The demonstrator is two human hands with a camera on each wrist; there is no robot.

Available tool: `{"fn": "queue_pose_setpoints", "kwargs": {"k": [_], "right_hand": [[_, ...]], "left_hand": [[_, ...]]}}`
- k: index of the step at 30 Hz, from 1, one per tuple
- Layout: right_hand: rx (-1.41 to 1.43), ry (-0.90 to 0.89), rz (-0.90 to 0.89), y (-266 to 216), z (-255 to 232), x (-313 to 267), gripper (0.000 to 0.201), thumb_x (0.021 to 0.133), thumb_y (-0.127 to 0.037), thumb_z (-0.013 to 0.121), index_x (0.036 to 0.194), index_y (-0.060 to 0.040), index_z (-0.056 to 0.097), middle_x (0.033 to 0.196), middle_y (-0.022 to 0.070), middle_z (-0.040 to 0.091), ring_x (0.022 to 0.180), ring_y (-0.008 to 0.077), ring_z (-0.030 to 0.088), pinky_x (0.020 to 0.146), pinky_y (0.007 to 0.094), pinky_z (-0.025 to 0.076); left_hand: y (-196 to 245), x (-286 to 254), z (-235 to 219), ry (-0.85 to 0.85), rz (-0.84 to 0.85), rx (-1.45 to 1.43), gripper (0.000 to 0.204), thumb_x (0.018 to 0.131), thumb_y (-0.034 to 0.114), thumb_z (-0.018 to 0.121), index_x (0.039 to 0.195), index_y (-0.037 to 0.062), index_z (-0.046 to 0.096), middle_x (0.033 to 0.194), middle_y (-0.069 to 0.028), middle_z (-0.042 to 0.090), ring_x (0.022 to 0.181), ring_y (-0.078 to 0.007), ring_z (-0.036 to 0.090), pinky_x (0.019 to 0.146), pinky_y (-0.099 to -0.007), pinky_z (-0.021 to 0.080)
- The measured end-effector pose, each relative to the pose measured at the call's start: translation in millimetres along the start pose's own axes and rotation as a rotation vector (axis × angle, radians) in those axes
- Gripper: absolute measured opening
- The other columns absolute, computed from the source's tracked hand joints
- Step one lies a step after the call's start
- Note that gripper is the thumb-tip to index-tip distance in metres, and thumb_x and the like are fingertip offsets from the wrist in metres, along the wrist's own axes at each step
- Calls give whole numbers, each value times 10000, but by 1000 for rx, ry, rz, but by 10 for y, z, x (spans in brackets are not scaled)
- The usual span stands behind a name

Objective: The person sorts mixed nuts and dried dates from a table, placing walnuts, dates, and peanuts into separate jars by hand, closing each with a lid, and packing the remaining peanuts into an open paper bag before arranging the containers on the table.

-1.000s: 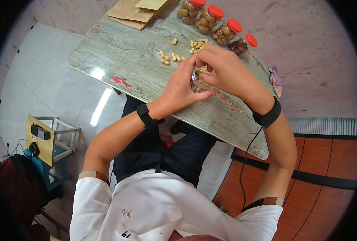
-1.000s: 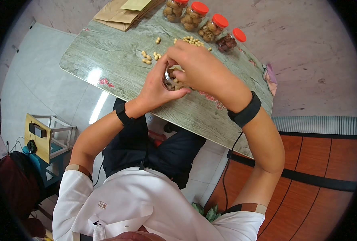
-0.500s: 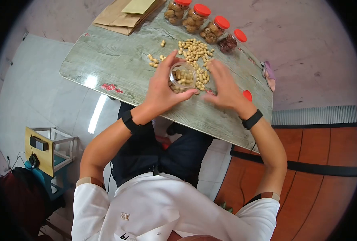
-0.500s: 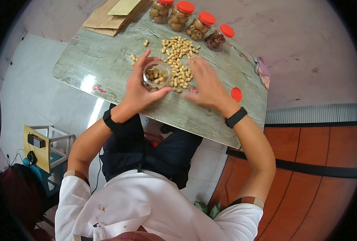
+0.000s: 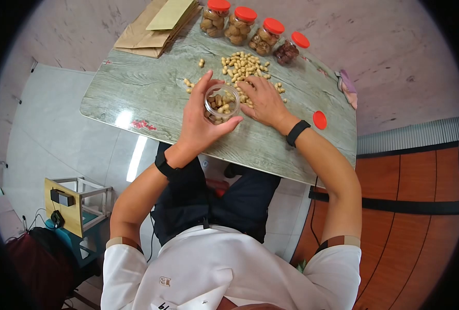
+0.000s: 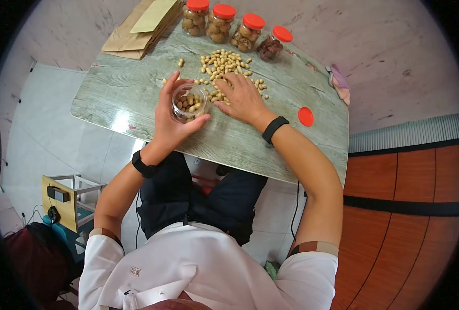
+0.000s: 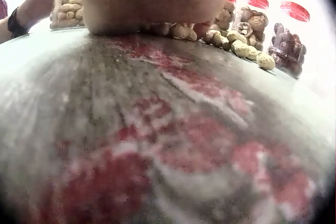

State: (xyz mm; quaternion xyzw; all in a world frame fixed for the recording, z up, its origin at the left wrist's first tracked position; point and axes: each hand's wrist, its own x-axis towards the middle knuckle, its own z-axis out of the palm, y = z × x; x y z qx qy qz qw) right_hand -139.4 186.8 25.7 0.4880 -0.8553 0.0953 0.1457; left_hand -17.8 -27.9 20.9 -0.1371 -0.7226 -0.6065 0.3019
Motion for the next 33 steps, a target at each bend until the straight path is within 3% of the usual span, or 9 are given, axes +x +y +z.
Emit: {"fn": "queue_pose_setpoints", "kwargs": {"k": [5,11,21,26,31,33], "right_hand": [[2,44,57,71,83,19,414,892,-272,745,1224,-79,591,1218,115,572,1131,315,589,885,433,550],[-37,31,77,158,139,66,314,913,-243,725,1126,-70,572,1123,116,579,1025,323,643,787,450,588],[21,-66,194,170,36,162,337,855,-144,762,1134,-78,585,1130,129,584,988,374,674,775,484,578],[101,-19,276,283,-117,246,268,880,-175,713,1099,-33,651,1091,179,634,955,416,669,800,514,555],[237,-38,291,385,-270,291,279,894,-188,679,1107,-12,722,1053,218,681,921,425,674,819,489,545],[282,-43,291,380,-365,313,290,898,-192,680,1117,-10,734,1042,227,697,906,421,680,817,473,542]], "left_hand": [[-27,17,36,9,25,-2,1113,689,173,965,1584,39,317,1365,-184,589,1249,-274,621,1046,-383,521],[-57,22,95,11,11,-53,1099,664,172,965,1562,18,351,1328,-179,606,1225,-300,631,1020,-401,524],[-72,45,174,-7,16,0,1084,695,141,952,1576,34,331,1378,-173,591,1245,-257,626,1053,-370,514],[-49,54,163,-5,31,45,1086,690,152,955,1574,33,336,1371,-163,596,1239,-261,631,1050,-373,512],[-28,64,177,-8,17,58,1086,691,176,958,1569,31,338,1367,-160,601,1241,-264,632,1051,-377,511],[-29,77,193,13,29,41,1076,670,256,949,1538,13,362,1284,-169,621,1209,-338,603,1030,-432,486]]}}
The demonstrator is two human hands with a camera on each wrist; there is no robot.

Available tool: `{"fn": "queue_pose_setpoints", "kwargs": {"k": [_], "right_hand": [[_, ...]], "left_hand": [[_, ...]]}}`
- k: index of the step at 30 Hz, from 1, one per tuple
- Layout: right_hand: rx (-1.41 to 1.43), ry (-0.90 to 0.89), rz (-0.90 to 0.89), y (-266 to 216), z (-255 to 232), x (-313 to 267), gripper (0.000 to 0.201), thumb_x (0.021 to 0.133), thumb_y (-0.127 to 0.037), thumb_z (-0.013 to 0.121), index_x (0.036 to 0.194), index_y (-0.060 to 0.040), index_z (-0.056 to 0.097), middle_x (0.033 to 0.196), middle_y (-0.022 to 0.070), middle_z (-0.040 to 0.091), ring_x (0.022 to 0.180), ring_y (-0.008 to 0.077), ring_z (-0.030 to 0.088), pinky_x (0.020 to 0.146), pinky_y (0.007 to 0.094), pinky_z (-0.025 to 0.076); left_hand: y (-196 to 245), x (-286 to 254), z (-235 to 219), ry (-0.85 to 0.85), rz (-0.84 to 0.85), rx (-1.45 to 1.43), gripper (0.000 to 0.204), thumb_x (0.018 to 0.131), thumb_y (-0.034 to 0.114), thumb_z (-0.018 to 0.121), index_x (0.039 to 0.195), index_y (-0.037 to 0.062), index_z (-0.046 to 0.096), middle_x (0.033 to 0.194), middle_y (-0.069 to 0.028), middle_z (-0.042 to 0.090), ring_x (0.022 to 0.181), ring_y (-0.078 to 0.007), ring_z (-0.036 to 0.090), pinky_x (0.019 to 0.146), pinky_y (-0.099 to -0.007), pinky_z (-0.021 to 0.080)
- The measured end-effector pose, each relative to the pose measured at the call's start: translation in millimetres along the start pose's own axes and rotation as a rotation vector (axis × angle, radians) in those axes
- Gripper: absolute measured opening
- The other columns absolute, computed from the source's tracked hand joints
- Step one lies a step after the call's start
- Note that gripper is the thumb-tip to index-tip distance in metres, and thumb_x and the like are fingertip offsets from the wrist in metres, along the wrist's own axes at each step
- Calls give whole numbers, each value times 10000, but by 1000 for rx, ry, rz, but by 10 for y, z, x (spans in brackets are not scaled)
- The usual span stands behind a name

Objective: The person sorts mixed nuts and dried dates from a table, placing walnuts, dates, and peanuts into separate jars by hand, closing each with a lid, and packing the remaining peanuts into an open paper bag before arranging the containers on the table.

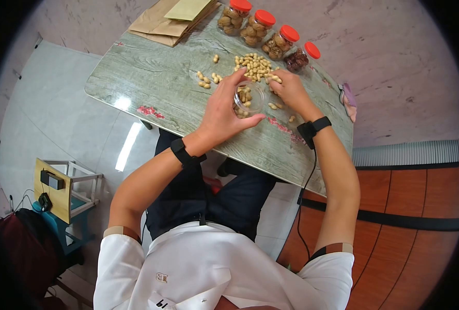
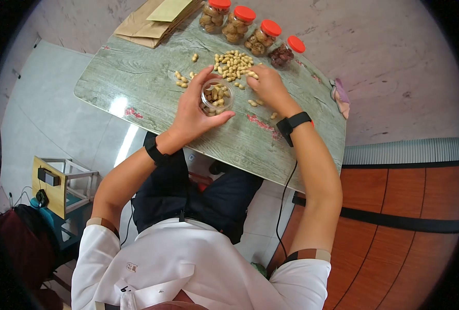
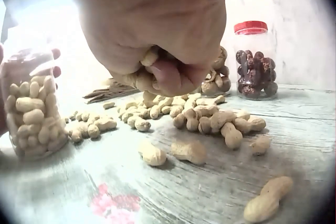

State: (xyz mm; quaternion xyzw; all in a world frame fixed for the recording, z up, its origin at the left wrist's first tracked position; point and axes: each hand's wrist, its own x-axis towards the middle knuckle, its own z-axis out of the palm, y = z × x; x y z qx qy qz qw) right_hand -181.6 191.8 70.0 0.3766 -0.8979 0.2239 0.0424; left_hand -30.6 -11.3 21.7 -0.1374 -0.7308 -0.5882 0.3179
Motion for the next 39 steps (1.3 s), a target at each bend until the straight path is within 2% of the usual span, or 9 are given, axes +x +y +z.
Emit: {"fn": "queue_pose_setpoints", "kwargs": {"k": [6,8,9,11,14,23,30,33,39], "right_hand": [[79,-39,59,-466,-520,86,304,935,-246,689,1083,18,721,937,220,722,844,356,708,747,426,530],[164,-240,133,-725,-764,120,246,993,-220,681,1067,13,703,823,50,673,728,111,589,656,339,490],[163,-238,138,-838,-860,160,246,993,-220,681,1067,13,703,823,50,673,728,111,589,656,339,490],[65,-395,54,-1019,-955,218,239,900,-197,680,1001,18,702,842,202,706,786,346,702,706,429,526],[-260,-466,-203,-932,-926,338,192,841,-121,660,939,39,701,851,233,703,794,357,712,716,455,545],[-782,-482,-358,-1173,-750,400,161,708,-102,735,833,-7,764,800,191,737,797,377,749,704,440,615],[-652,-512,-321,-1065,-762,575,156,728,-113,738,830,5,753,791,201,727,764,378,737,713,455,597],[-342,-474,-142,-1026,-726,577,158,783,-138,735,834,5,691,817,201,707,698,352,688,641,428,538],[15,14,-73,-1023,-319,328,221,891,-211,710,888,5,664,801,168,687,667,308,658,646,414,515]], "left_hand": [[65,38,-10,-4,-17,28,1113,668,254,949,1559,4,330,1274,-184,621,1198,-352,603,1022,-438,490],[57,85,12,-14,-37,22,1129,669,257,947,1567,-4,313,1274,-194,619,1195,-358,603,1017,-442,493],[59,121,29,-23,-53,16,1146,670,261,944,1575,-11,296,1274,-203,617,1192,-364,602,1012,-446,496],[87,195,61,-41,-58,69,1147,677,248,943,1585,-5,289,1302,-204,614,1180,-350,625,1010,-428,509],[128,306,104,-74,-49,151,1144,686,248,936,1591,-10,285,1322,-217,614,1166,-350,644,1004,-415,521],[126,479,196,-143,-60,208,1112,698,288,911,1574,-41,308,1282,-260,634,1170,-374,633,977,-429,526],[73,473,178,-144,-76,193,1119,697,295,913,1575,-37,304,1290,-267,626,1150,-382,645,952,-442,538],[59,443,151,-111,-53,176,1125,695,302,918,1573,-40,304,1315,-269,617,1186,-375,639,970,-435,539],[74,380,137,-50,-39,167,1138,690,296,925,1573,-45,294,1355,-271,599,1198,-366,650,986,-417,548]]}}
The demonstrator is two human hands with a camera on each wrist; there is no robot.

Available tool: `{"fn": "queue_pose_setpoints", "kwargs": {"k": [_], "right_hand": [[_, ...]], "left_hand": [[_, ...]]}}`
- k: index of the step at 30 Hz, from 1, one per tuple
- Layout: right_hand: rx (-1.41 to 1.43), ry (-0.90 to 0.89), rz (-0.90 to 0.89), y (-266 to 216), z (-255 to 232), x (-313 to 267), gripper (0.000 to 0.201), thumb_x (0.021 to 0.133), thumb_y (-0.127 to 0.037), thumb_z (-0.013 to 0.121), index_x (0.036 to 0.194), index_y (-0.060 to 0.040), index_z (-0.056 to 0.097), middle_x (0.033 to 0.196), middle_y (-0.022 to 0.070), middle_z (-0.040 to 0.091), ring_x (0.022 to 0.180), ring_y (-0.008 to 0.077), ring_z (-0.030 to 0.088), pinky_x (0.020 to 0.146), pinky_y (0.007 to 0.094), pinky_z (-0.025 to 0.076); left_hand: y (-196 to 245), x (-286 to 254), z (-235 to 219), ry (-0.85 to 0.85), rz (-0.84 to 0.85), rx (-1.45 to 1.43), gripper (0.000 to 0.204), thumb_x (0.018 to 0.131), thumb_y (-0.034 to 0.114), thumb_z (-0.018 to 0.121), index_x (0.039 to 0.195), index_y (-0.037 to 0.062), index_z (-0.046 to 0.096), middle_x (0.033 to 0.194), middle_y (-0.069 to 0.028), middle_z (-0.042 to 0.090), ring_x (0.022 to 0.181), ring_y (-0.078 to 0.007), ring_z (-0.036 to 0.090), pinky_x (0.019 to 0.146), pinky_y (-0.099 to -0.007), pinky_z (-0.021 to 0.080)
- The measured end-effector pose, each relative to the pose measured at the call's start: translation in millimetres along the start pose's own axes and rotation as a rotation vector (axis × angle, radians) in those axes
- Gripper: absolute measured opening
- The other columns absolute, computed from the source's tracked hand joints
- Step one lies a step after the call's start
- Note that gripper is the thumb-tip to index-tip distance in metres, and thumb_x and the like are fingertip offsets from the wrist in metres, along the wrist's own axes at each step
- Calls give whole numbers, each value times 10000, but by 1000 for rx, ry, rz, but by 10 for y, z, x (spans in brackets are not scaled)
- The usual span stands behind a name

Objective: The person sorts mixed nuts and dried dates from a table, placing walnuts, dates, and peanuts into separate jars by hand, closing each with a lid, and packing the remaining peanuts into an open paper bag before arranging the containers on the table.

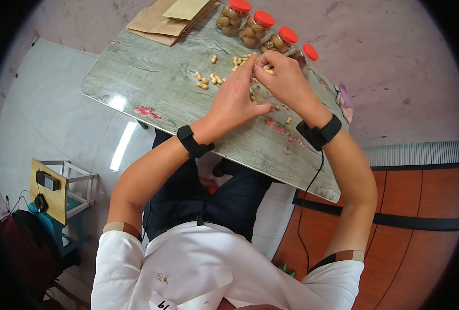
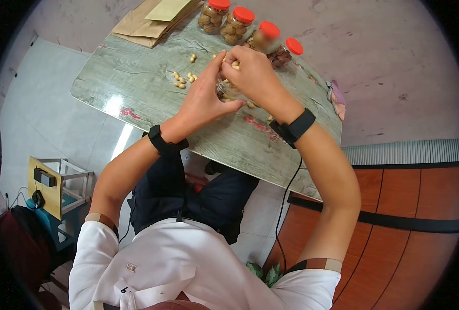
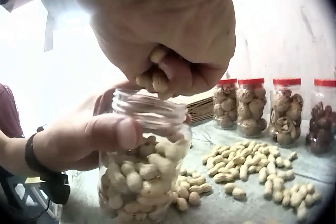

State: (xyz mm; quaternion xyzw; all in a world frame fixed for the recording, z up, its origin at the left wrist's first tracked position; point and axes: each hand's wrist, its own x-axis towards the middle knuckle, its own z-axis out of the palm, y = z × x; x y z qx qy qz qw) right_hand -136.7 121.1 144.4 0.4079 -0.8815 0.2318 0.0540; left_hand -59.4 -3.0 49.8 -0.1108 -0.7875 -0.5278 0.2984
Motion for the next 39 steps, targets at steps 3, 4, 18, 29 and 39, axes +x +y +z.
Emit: {"fn": "queue_pose_setpoints", "kwargs": {"k": [3,4,18,29,39], "right_hand": [[11,109,-13,-15,111,-24,197,884,-197,696,891,-3,663,894,188,682,853,388,679,752,458,536],[1,140,-16,-28,131,-38,192,896,-192,688,906,-3,653,894,184,680,837,389,678,741,461,534],[245,291,10,-77,208,-184,187,1004,-183,585,979,-14,661,872,163,679,779,335,682,703,415,532],[-231,56,223,1231,302,-1227,969,946,-536,682,1560,88,267,1586,333,305,1496,436,311,1236,484,265],[-190,39,317,1220,750,-1029,1109,863,-564,762,1578,79,210,1620,340,217,1530,488,193,1254,518,225]], "left_hand": [[4,6,22,29,-26,-83,1180,657,304,931,1573,-50,278,1305,-258,613,1174,-402,615,965,-453,532],[7,3,24,28,-25,-84,1180,657,304,931,1573,-50,278,1305,-258,613,1174,-402,615,965,-453,532],[-16,-46,-2,15,-95,-120,1195,654,248,917,1594,-45,240,1222,-253,632,1125,-382,641,940,-435,539],[-38,-365,-126,13,-14,-198,1186,691,181,961,1627,53,244,1352,-176,595,1225,-274,624,1041,-380,516],[-56,-391,-74,27,3,-218,1123,705,160,958,1599,36,290,1378,-183,586,1261,-266,605,1058,-379,507]]}}
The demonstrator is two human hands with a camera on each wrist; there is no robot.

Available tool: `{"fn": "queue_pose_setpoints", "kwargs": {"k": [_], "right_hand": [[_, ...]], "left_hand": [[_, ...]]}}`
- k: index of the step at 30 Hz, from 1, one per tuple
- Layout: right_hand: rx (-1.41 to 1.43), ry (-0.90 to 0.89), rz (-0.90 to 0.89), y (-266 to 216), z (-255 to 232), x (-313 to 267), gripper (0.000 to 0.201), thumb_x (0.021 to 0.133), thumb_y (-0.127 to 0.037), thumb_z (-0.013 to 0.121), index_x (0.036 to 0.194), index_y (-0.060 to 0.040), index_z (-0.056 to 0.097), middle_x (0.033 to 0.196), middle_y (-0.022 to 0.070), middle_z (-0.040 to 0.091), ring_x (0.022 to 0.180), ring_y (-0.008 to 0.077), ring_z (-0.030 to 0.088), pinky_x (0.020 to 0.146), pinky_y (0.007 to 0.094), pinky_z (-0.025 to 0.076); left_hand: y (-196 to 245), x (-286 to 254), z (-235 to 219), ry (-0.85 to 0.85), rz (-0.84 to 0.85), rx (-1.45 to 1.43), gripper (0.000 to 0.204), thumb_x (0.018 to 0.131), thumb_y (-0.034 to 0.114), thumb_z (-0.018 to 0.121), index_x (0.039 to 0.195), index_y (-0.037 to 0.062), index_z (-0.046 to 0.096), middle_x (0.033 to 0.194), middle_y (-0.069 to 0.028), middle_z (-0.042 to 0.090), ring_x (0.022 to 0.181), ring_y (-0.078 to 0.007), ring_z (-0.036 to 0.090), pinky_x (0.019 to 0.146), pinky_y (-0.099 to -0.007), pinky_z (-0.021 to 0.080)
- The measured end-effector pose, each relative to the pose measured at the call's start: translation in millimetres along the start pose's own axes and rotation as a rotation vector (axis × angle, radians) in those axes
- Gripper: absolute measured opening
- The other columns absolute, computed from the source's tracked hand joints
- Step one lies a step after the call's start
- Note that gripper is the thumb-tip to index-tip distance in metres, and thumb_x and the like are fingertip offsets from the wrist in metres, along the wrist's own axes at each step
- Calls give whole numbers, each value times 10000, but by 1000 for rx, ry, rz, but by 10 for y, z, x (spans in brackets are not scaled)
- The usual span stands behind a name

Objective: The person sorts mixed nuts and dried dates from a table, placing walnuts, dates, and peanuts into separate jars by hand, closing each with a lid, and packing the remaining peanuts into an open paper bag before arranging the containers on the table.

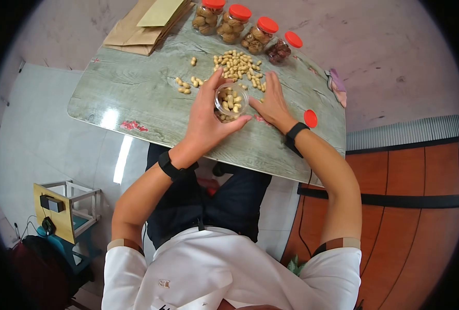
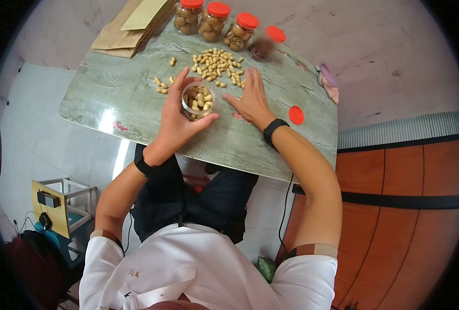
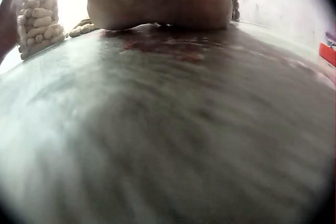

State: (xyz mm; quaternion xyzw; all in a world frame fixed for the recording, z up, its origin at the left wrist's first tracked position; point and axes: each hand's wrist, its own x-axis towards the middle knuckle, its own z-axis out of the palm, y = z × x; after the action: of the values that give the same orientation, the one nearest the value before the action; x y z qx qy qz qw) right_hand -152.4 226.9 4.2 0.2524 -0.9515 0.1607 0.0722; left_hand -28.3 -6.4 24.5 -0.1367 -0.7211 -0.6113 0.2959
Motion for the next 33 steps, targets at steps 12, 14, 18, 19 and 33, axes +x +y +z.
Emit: {"fn": "queue_pose_setpoints", "kwargs": {"k": [12,14,18,19,33], "right_hand": [[-3,139,-174,-253,183,402,651,890,-441,766,1387,-65,579,1348,183,510,1265,391,480,1086,494,414],[-29,188,-201,-263,179,387,505,904,-350,759,1297,-63,621,1246,152,540,1182,368,517,1029,483,442],[-38,203,-230,-285,163,385,394,903,-267,749,1216,-65,622,1192,143,550,1138,363,536,981,470,471],[-60,203,-233,-300,159,382,355,900,-250,742,1172,-64,610,1173,147,546,1122,368,545,947,468,492],[-63,87,-244,-355,52,402,242,899,-165,704,1067,-76,554,1097,183,524,962,428,647,790,528,556]], "left_hand": [[-39,6,-25,-9,56,57,997,700,170,957,1518,15,408,1353,-161,596,1233,-272,617,1056,-381,504],[-36,7,-24,-3,63,69,979,701,174,955,1507,15,422,1345,-158,598,1223,-274,620,1049,-381,507],[-32,12,-23,2,68,74,954,704,188,954,1492,18,445,1327,-150,604,1203,-273,626,1031,-380,514],[-27,12,-24,2,68,74,954,704,188,954,1492,18,445,1327,-150,604,1203,-273,626,1031,-380,514],[-28,10,-22,10,73,96,949,699,208,958,1482,25,454,1335,-160,600,1196,-287,634,1017,-391,526]]}}
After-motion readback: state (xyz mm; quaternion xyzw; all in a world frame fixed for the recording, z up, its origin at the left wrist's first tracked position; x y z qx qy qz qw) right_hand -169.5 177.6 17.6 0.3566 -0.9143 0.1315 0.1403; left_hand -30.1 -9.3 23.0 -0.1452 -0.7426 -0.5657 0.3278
